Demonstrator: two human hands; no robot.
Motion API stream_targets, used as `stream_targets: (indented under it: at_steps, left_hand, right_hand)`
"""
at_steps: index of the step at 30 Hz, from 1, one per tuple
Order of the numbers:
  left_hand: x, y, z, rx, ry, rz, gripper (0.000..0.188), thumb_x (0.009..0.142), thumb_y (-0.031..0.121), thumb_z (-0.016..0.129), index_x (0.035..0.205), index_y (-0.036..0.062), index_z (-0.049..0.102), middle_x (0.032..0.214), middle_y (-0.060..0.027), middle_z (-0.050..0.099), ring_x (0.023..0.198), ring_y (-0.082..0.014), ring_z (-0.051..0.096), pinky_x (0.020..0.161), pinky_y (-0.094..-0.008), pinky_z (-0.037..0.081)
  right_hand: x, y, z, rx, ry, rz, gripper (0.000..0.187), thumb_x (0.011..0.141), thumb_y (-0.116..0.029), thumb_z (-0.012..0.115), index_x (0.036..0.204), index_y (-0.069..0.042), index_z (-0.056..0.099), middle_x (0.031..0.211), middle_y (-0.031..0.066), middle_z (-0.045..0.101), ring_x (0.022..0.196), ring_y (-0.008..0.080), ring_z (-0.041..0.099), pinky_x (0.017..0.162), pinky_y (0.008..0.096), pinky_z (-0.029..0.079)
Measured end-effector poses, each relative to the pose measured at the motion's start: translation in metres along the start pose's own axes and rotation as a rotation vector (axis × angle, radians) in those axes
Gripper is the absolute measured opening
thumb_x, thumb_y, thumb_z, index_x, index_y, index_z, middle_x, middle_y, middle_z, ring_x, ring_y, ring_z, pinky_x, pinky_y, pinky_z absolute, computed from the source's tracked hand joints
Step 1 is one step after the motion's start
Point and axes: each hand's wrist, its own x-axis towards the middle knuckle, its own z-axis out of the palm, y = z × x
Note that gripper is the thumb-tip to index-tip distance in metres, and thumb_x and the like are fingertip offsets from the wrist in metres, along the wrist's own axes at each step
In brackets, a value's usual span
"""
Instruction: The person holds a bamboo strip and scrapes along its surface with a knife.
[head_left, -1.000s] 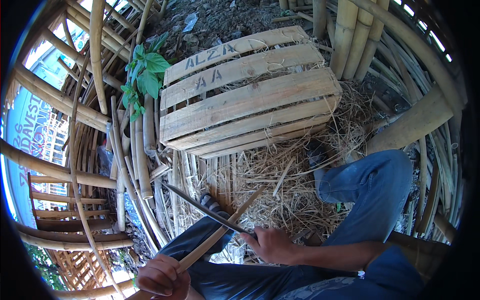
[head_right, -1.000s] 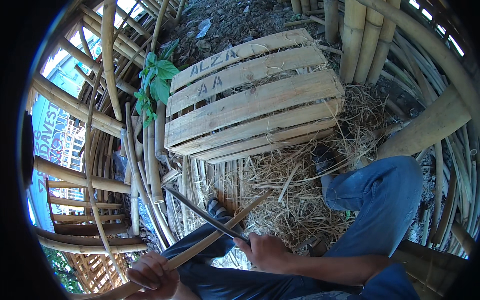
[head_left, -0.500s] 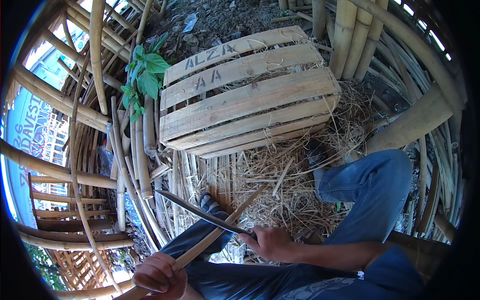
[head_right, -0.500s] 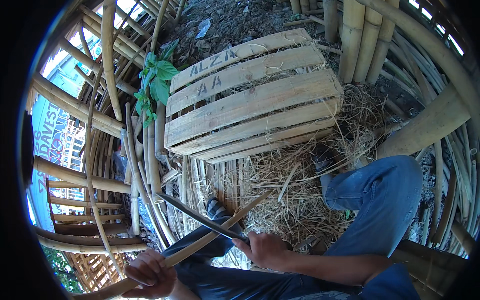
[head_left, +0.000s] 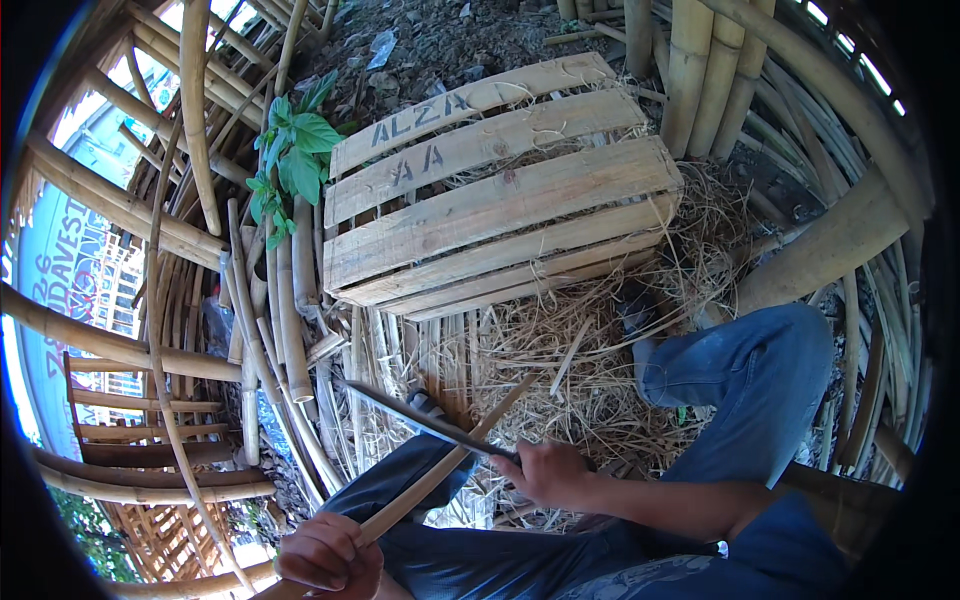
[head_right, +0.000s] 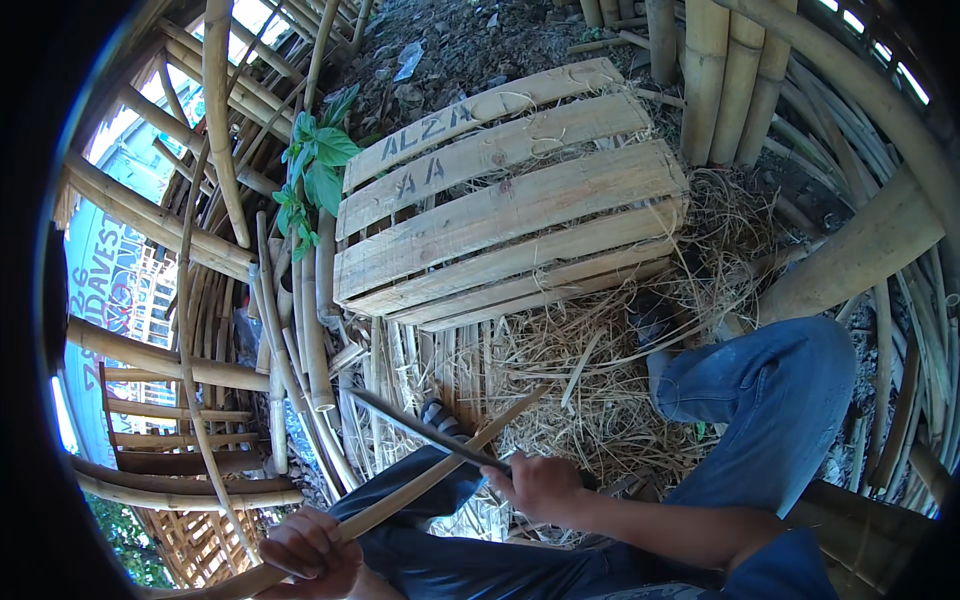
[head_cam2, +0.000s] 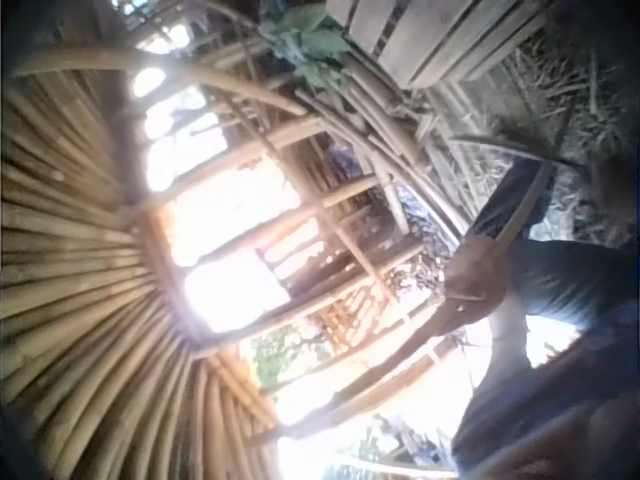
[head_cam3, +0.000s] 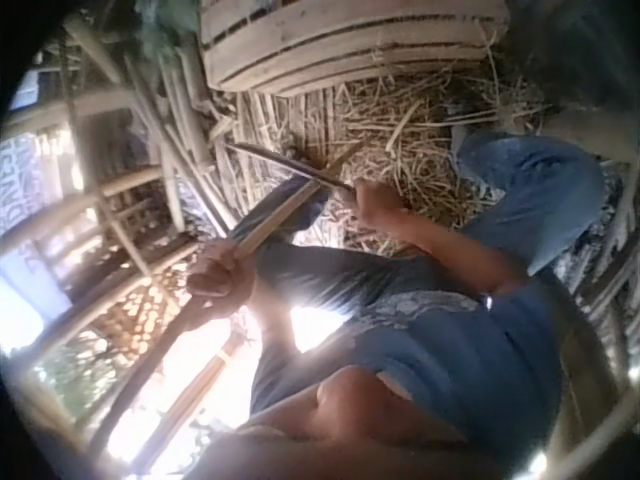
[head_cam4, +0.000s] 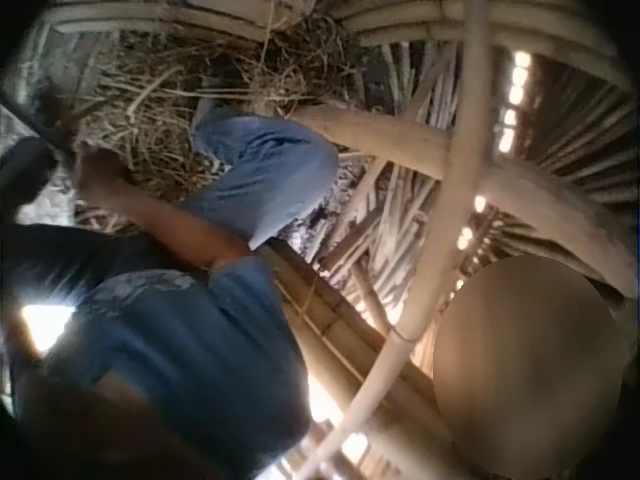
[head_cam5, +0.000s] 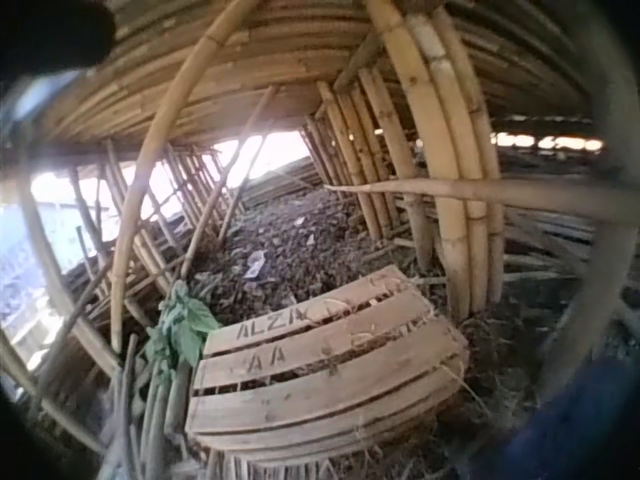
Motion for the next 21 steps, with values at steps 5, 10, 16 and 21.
stream_targets:
  at_steps: [5,10,16,21]
  left_hand:
    - [-0.001,-0.023,-0.001,-0.518,-0.270,0.100,0.064,0.088,0.067,0.047,0.059,0.0098,0.048,0.044,0.0001,0.031,0.042,-0.0148,0.030,0.042,-0.0306,0.026]
    - [-0.028,-0.033,-0.006,-0.958,0.622,0.245,0.067,0.089,0.069,0.043,0.059,0.0094,0.048,0.045,-0.0026,0.033,0.041,-0.0151,0.031,0.042,-0.0313,0.027]
    - [-0.017,-0.040,-0.066,-0.426,-0.185,0.127,0.072,0.088,0.073,0.038,0.059,0.0077,0.048,0.047,-0.0059,0.037,0.043,-0.0150,0.032,0.042,-0.0318,0.031]
    - [-0.024,-0.048,-0.074,-0.407,-0.130,0.148,0.074,0.087,0.074,0.037,0.059,0.0069,0.048,0.047,-0.0078,0.040,0.044,-0.0146,0.035,0.043,-0.0313,0.033]
  right_hand:
    - [0.017,0.016,0.000,-0.008,-0.060,0.134,0.065,0.098,-0.054,0.034,0.078,0.003,0.059,0.055,0.0139,0.059,0.047,0.0308,0.063,0.041,0.0432,0.050]
    - [-0.006,0.006,0.012,0.069,0.096,-0.153,0.058,0.097,-0.050,0.041,0.072,0.000,0.057,0.048,0.0101,0.055,0.040,0.0274,0.058,0.039,0.0429,0.047]
    - [0.028,0.043,0.013,-0.035,-0.042,0.137,0.069,0.098,-0.058,0.028,0.076,0.000,0.059,0.051,0.0077,0.056,0.041,0.0230,0.058,0.037,0.0415,0.045]
    - [0.023,0.038,0.011,-0.033,-0.035,0.129,0.068,0.098,-0.056,0.030,0.078,0.001,0.060,0.053,0.0107,0.058,0.046,0.0272,0.061,0.044,0.0445,0.050]
